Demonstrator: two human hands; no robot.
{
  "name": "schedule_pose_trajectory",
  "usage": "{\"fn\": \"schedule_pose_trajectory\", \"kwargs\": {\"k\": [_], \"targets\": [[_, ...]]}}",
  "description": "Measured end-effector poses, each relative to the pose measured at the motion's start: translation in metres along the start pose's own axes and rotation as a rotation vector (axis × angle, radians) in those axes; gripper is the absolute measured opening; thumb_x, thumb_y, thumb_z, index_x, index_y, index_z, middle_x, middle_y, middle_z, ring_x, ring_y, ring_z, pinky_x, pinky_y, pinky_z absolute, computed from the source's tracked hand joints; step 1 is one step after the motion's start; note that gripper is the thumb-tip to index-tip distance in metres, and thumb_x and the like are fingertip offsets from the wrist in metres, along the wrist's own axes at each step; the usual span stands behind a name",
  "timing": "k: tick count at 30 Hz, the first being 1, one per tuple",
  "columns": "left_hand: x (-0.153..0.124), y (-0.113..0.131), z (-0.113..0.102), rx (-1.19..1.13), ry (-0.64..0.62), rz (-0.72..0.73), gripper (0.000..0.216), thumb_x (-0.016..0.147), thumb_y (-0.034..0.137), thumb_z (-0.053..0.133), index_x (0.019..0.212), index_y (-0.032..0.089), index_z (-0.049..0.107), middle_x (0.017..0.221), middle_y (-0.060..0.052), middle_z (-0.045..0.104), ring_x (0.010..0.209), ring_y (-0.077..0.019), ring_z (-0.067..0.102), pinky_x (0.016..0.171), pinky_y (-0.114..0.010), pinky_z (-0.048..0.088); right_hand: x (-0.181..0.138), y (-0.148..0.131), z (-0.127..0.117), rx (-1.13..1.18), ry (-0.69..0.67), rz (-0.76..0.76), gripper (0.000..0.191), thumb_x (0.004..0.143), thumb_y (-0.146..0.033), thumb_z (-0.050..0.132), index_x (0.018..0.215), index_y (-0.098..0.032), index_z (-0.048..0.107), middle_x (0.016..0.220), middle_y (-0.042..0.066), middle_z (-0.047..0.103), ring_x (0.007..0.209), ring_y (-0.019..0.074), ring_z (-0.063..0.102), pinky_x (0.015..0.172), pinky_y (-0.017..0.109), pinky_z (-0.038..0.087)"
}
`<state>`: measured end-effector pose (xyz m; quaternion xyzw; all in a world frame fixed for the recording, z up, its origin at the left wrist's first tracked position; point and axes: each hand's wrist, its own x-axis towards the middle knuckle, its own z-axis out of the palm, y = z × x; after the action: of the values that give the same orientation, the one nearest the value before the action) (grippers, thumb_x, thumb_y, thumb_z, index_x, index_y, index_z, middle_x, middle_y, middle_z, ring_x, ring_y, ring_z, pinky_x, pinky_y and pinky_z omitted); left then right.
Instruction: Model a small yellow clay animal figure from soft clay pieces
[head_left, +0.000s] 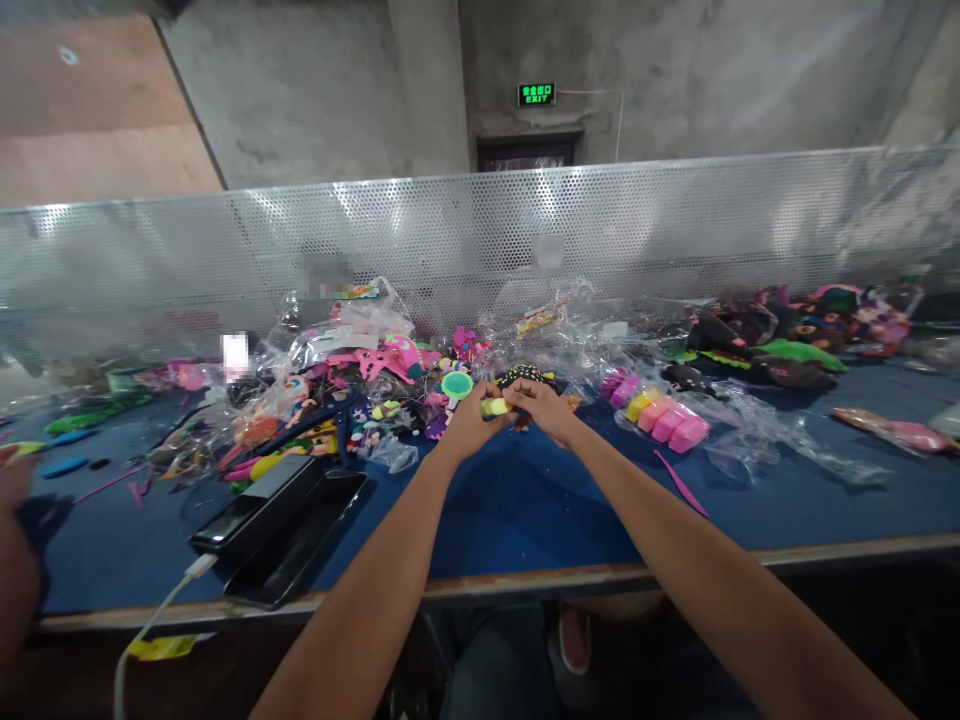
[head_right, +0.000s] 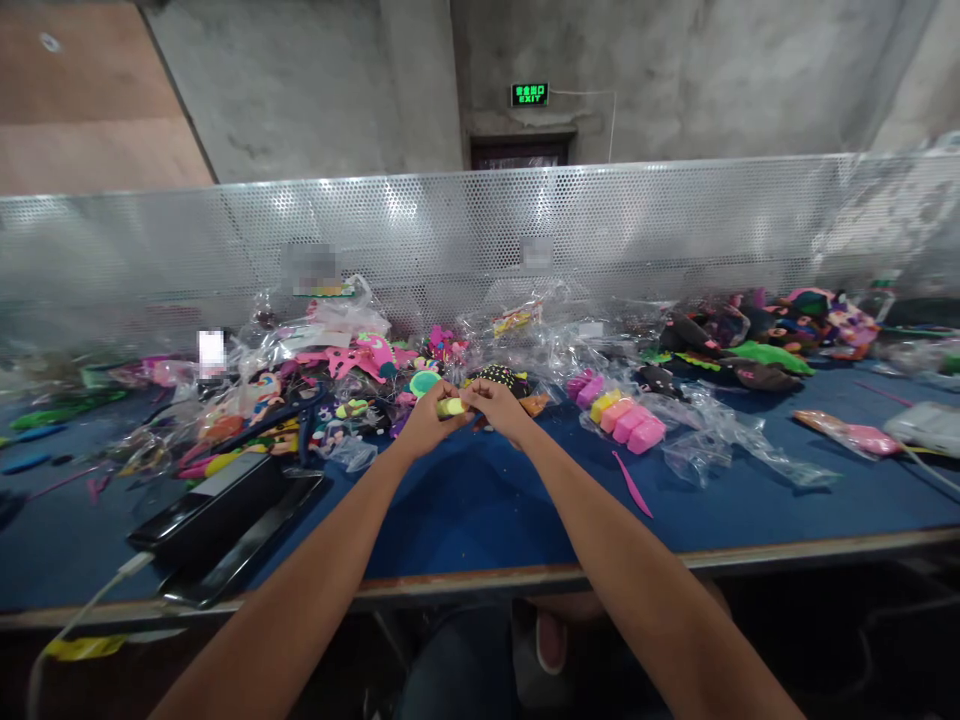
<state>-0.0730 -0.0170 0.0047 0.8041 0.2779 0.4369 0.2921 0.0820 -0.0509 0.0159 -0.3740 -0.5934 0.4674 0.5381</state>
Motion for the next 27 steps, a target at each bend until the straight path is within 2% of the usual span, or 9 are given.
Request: {"fn": "schedule_pose_trajectory", "kwargs": {"k": [10,15,20,25,27], "targets": [[-0.0026,0.0065,-0.0017,-0.055,-0.067,-0.008,0.032,0.074,0.043,0.061,0.087,0.019,0.044,0.076,0.003,0.046,0.064,-0.0094,0.041,0.061,-0.021,0.036,0.0036,0.0045,-0.0031,-0.018,0.028,-0.002,0.035,0.068,-0.051,0.067,0.073,-0.018,0.055,0.06,-0.004,0.054,0.049,0.0087,0.051,0.044,0.021,0.044],[-0.0005,0.004,-0.0015,-0.057,-0.071,0.047,0.035,0.07,0.038,0.066,0.088,0.018,0.044,0.081,0.002,0.047,0.069,-0.0104,0.044,0.063,-0.021,0.037,0.0011,0.0001,-0.0033,0.016,0.023,0.007,0.035,0.069,-0.052,0.066,0.077,-0.019,0.056,0.063,-0.003,0.057,0.052,0.0102,0.055,0.042,0.02,0.044],[0.0003,0.0011,-0.0011,-0.056,-0.064,0.044,0.031,0.072,0.035,0.064,0.088,0.018,0.045,0.077,0.003,0.046,0.067,-0.0097,0.042,0.06,-0.021,0.036,0.0004,0.0008,-0.0033,-0.01,-0.028,-0.034,0.035,0.068,-0.048,0.07,0.069,-0.017,0.056,0.062,-0.003,0.056,0.054,0.0093,0.056,0.044,0.019,0.045],[-0.0003,0.0033,-0.0008,-0.061,-0.056,0.068,0.03,0.071,0.032,0.066,0.086,0.018,0.044,0.076,0.004,0.046,0.066,-0.0089,0.042,0.06,-0.02,0.036,0.0031,0.0021,-0.0039,-0.024,-0.018,-0.04,0.035,0.069,-0.05,0.068,0.07,-0.016,0.058,0.062,-0.002,0.057,0.05,0.0086,0.053,0.043,0.02,0.045],[-0.0001,0.005,-0.0008,-0.051,-0.04,0.063,0.03,0.071,0.033,0.066,0.086,0.018,0.045,0.077,0.003,0.047,0.066,-0.0092,0.044,0.06,-0.02,0.037,0.0045,0.0019,-0.0047,-0.051,0.036,-0.067,0.034,0.072,-0.051,0.064,0.074,-0.017,0.059,0.064,-0.002,0.058,0.05,0.0096,0.053,0.042,0.021,0.045]]}}
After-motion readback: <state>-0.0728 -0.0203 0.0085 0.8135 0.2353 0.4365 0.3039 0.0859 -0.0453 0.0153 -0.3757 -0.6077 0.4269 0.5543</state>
